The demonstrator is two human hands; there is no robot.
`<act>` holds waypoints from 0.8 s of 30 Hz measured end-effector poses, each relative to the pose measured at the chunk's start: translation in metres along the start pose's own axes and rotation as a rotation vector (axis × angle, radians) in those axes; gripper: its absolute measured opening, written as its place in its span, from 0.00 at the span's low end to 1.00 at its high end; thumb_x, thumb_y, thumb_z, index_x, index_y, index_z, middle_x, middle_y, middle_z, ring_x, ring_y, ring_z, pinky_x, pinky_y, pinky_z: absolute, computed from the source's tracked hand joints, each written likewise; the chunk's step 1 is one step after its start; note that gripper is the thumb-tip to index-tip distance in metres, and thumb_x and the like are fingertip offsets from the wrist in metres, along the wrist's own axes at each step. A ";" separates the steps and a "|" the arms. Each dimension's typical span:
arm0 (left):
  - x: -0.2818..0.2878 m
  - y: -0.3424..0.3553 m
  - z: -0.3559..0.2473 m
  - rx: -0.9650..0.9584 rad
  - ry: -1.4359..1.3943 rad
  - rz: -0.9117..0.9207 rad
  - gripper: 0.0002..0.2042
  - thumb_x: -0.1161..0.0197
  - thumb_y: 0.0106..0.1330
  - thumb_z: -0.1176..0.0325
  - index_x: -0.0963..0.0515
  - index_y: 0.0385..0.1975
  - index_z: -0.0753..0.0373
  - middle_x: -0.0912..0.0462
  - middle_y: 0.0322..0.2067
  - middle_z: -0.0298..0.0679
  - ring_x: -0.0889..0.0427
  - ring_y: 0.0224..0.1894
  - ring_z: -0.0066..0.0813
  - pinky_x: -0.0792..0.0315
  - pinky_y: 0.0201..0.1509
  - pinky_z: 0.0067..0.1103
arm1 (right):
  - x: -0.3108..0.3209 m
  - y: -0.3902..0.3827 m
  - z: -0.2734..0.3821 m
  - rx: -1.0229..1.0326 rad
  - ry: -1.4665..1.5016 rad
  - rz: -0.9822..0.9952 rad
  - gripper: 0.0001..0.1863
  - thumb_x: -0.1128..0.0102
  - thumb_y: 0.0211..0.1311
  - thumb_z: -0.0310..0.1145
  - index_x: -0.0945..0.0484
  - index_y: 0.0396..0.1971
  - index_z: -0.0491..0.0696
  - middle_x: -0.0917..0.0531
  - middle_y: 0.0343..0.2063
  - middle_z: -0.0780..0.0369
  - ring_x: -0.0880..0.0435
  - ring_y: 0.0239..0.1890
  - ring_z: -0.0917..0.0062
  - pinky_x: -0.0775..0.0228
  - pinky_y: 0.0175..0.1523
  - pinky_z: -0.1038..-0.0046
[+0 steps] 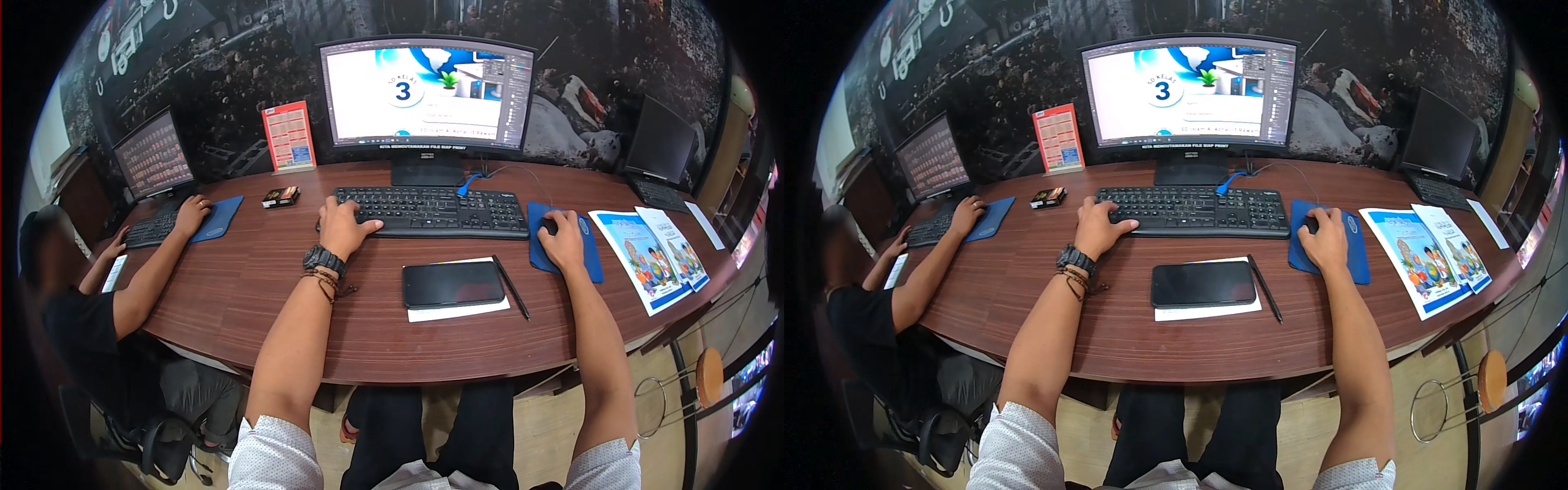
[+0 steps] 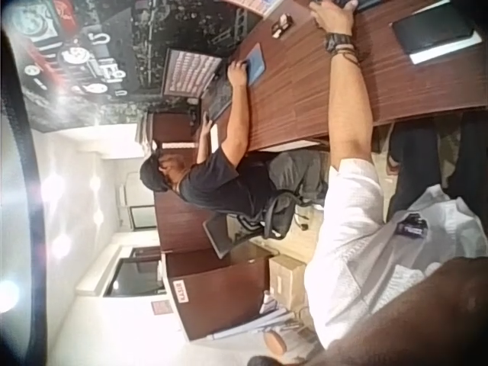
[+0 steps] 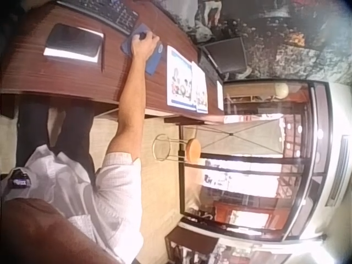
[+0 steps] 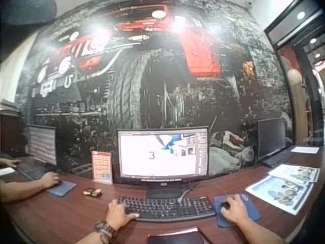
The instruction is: Using a computer to perform graphic design tasks with keyboard and mouse.
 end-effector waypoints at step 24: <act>-0.008 0.000 -0.001 -0.002 0.006 -0.025 0.19 0.33 0.62 0.49 0.14 0.46 0.55 0.32 0.61 0.62 0.34 0.63 0.62 0.38 0.66 0.47 | -0.004 -0.001 -0.001 0.019 0.080 0.027 0.19 0.36 0.55 0.37 0.20 0.48 0.50 0.26 0.51 0.55 0.23 0.54 0.56 0.29 0.58 0.60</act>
Point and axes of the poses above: each hand's wrist, its own y-axis towards the middle knuckle, its own x-axis out of the back of the hand, z = x × y, the point moved 10 cm from there along y, towards the middle knuckle
